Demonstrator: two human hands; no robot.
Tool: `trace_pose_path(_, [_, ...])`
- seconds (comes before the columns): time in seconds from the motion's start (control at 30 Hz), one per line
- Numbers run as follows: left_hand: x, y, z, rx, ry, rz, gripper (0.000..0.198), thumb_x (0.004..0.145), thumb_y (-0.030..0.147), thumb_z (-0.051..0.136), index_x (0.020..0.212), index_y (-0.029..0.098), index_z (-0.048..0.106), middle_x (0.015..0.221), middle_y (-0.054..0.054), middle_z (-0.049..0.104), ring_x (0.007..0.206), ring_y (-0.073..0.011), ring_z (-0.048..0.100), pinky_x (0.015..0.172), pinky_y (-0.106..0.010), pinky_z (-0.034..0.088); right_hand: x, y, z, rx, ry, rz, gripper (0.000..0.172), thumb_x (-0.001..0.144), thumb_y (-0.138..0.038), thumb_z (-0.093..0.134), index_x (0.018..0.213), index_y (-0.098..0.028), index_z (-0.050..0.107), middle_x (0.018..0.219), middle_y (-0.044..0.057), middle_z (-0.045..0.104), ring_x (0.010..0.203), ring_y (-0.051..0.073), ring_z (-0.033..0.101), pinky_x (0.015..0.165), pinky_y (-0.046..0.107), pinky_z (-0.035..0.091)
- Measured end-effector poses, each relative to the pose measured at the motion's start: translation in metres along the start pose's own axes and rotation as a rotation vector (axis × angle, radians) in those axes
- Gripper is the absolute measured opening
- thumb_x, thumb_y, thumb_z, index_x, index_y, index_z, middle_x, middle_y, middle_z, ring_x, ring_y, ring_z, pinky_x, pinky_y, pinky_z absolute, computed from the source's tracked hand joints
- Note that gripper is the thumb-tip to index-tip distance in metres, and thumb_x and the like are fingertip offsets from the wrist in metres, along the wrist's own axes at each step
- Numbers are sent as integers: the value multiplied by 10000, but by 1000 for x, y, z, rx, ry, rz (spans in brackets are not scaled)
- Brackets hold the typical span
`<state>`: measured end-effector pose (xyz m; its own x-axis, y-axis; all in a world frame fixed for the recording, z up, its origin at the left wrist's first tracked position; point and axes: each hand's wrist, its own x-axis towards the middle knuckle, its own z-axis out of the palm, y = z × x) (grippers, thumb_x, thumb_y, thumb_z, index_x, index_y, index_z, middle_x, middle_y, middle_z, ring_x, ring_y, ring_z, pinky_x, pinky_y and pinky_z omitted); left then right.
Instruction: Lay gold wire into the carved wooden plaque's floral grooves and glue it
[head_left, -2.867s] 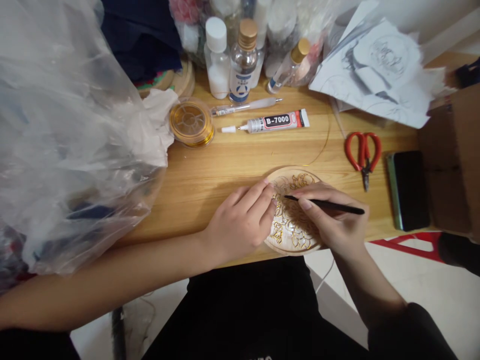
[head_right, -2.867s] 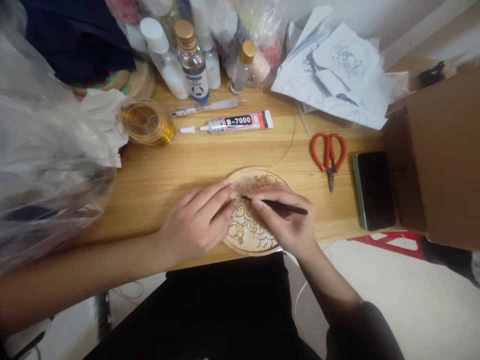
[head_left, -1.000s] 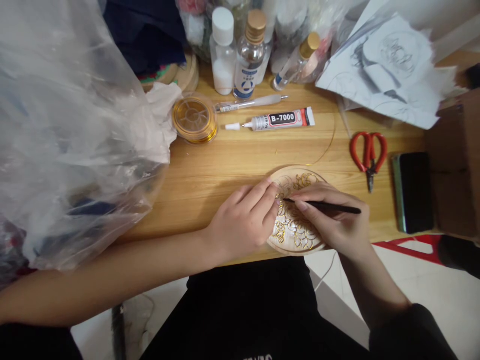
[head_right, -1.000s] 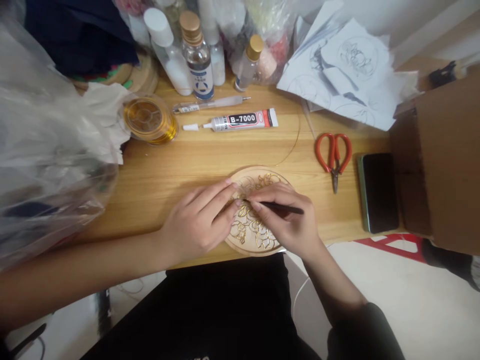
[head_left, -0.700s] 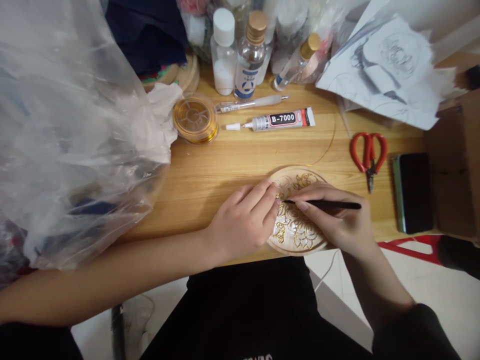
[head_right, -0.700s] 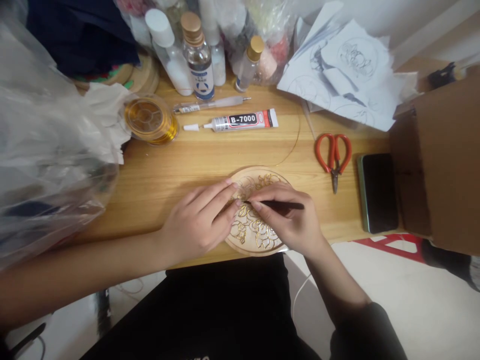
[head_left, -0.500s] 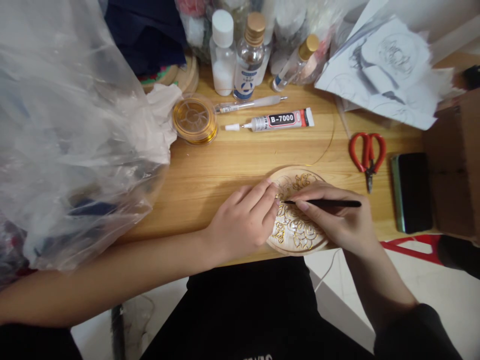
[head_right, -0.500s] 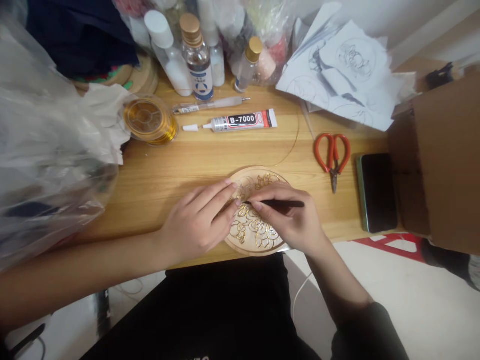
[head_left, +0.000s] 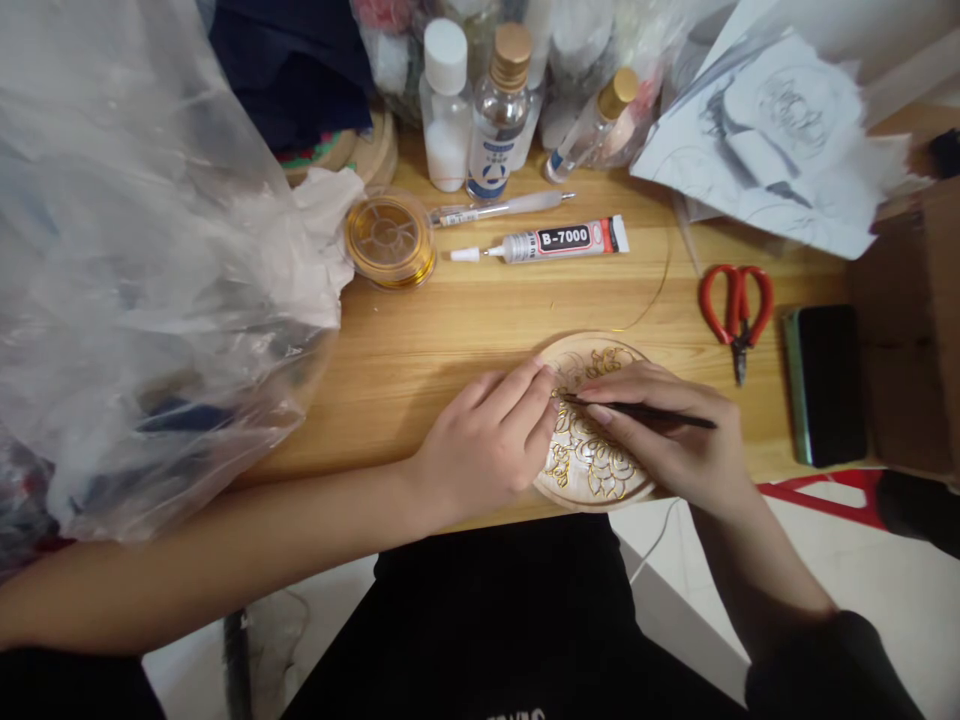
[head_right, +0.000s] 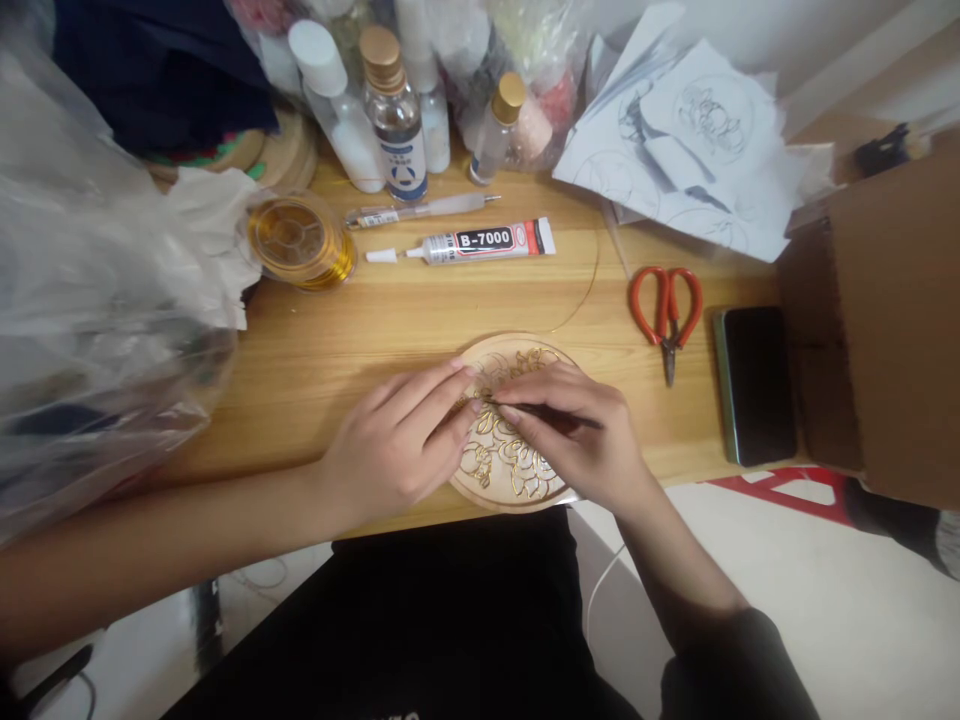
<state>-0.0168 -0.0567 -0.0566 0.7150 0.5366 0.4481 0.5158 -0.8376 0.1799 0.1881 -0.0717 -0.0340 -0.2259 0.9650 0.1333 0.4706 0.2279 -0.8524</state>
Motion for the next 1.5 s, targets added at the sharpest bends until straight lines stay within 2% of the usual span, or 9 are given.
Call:
trace_pose_path(0.37, [0, 1, 0, 5, 4, -4, 169, 883, 161, 533, 955, 70, 656, 1138, -166, 667, 1098, -277, 621, 833, -359, 527, 1, -9, 3, -143, 4, -82, 202, 798, -122, 671, 963, -233, 704, 872, 41, 742, 798, 201, 689, 751, 385, 524])
trace_pose_path(0.5, [-1, 1, 0, -8, 5, -6, 178, 881, 156, 530, 961, 62, 658, 1132, -165, 668, 1101, -285, 618, 828, -364, 530, 2, -13, 2, -216, -22, -81, 180, 803, -127, 662, 948, -225, 703, 874, 40, 740, 795, 200, 687, 748, 371, 510])
trace_pose_path(0.7, [-1, 0, -1, -6, -14, -2, 195, 872, 163, 544, 982, 54, 663, 1156, -176, 658, 1116, -292, 610, 845, -368, 528, 6, -16, -1, -317, -82, -167, 168, 806, -125, 652, 937, -225, 684, 850, 20, 734, 785, 193, 678, 720, 358, 477])
trace_pose_path(1.13, [1, 0, -1, -3, -6, 3, 161, 871, 163, 556, 950, 70, 662, 1128, -166, 672, 1102, -285, 622, 834, -361, 541, 2, -2, 4, -218, -4, -235, 188, 806, -111, 642, 933, -240, 692, 832, 19, 746, 755, 188, 693, 694, 361, 481])
trace_pose_path(1.5, [0, -1, -1, -20, -11, 8, 177, 867, 167, 558, 967, 62, 659, 1140, -180, 664, 1103, -297, 620, 827, -374, 545, 1, 3, 7, -37, 48, -137, 227, 795, -86, 656, 957, -238, 703, 852, 34, 737, 787, 195, 686, 715, 380, 513])
